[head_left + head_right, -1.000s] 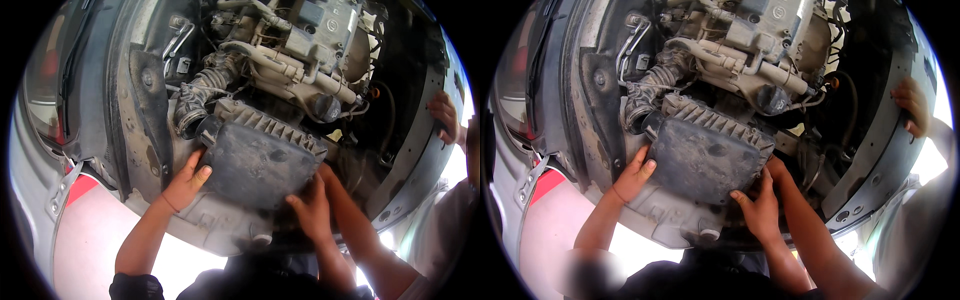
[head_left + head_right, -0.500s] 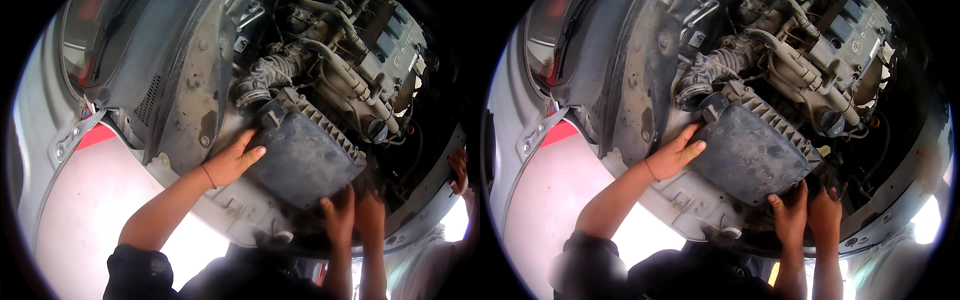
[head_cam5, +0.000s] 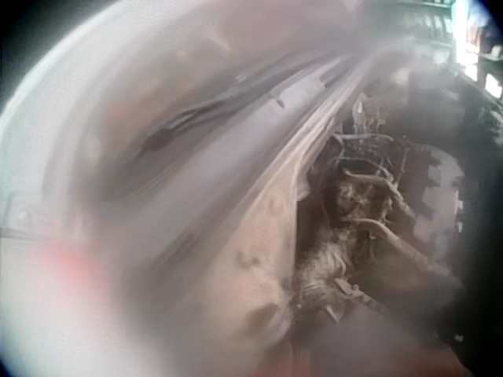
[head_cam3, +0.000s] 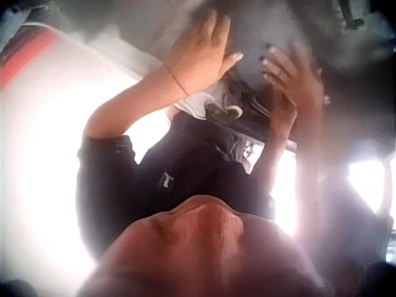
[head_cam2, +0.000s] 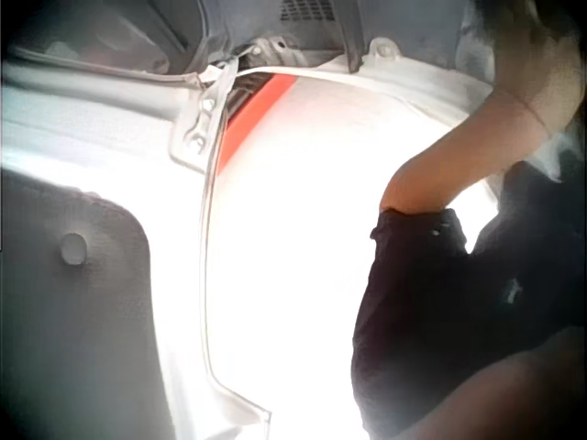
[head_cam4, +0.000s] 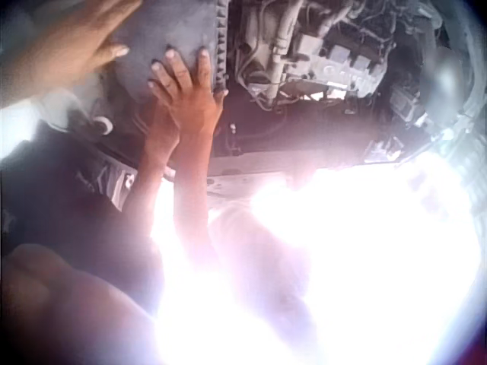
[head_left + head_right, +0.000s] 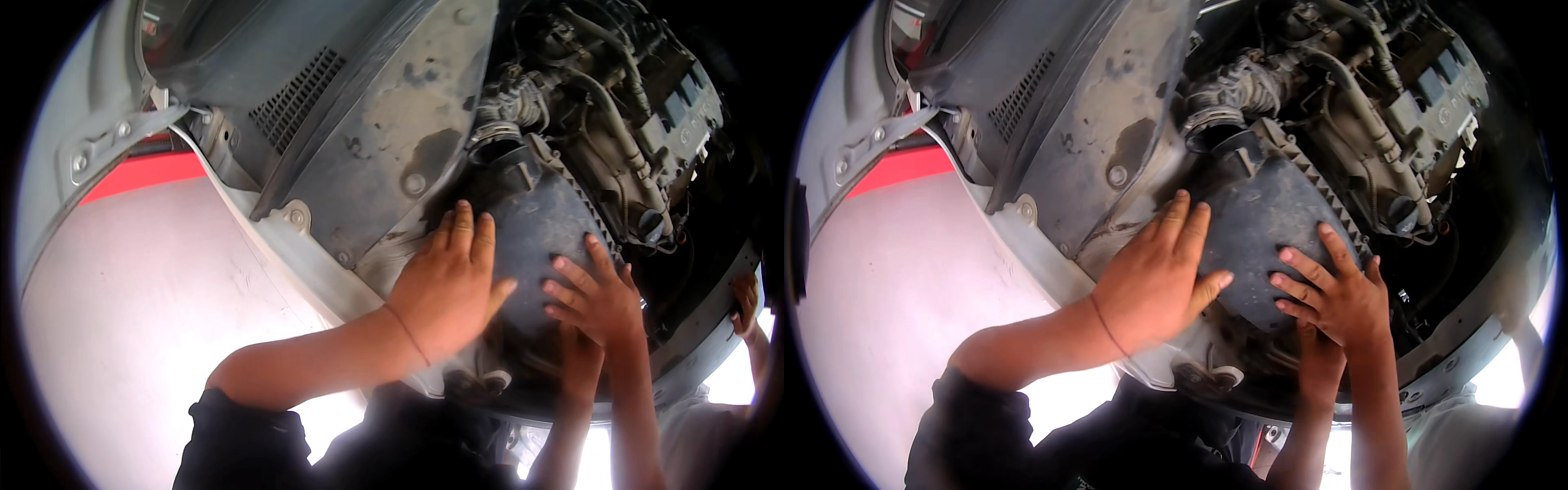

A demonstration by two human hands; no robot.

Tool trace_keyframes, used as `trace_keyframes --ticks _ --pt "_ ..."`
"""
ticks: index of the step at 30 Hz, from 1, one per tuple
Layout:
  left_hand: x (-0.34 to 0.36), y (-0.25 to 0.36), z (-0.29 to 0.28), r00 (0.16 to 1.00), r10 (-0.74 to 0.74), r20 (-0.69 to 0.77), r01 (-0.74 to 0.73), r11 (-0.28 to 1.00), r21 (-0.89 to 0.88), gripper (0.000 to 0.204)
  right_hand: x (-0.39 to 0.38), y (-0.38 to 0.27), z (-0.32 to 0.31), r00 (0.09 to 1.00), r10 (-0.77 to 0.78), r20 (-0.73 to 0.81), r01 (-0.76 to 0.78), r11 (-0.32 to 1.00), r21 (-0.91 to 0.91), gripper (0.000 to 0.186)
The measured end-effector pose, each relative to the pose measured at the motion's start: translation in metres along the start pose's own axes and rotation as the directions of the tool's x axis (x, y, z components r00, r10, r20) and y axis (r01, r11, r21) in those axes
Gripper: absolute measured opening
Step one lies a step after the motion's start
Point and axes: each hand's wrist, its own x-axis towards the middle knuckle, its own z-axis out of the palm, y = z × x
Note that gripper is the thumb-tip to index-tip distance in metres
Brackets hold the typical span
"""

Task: The person installs an air filter housing unit into the engine bay of a car, aligns the components with the help of another person, and secures the housing by using an electric drill to tighten several screws.

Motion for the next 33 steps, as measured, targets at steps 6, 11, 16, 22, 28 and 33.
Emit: trace_keyframes --ticks 6,11,16,22,28,33 --pt "-0.006 -0.010 0.001 0.987 0.161 -0.007 -0.161 0.987 0.012 0.079 -0.017 0.005 -0.024 0.996 -0.079 0.030 0.078 0.996 0.051 0.082" --pt "-0.002 -0.015 -0.013 0.994 0.105 0.034 -0.103 0.993 -0.065 0.081 -0.009 0.002 -0.009 0.991 -0.045 -0.122 0.102 0.855 0.508 0.084" --pt "0.008 -0.009 -0.019 0.978 0.160 0.131 -0.172 0.981 0.090 0.084 -0.008 0.006 0.002 0.991 -0.071 -0.110 0.128 0.705 0.698 0.089" --pt "0.027 -0.002 -0.032 0.982 0.079 0.171 -0.107 0.982 0.158 0.081 0.002 0.018 0.026 0.949 -0.187 -0.254 0.161 0.980 -0.120 0.079" --pt "0.034 0.004 -0.018 0.966 0.122 0.227 -0.195 0.922 0.336 0.087 0.001 0.012 0.029 0.928 -0.086 -0.362 0.139 0.982 0.124 0.096" --pt "0.037 0.007 -0.013 0.956 0.137 0.259 -0.228 0.902 0.365 0.087 0.006 -0.003 0.044 0.877 0.086 -0.473 0.089 0.938 0.336 0.107"
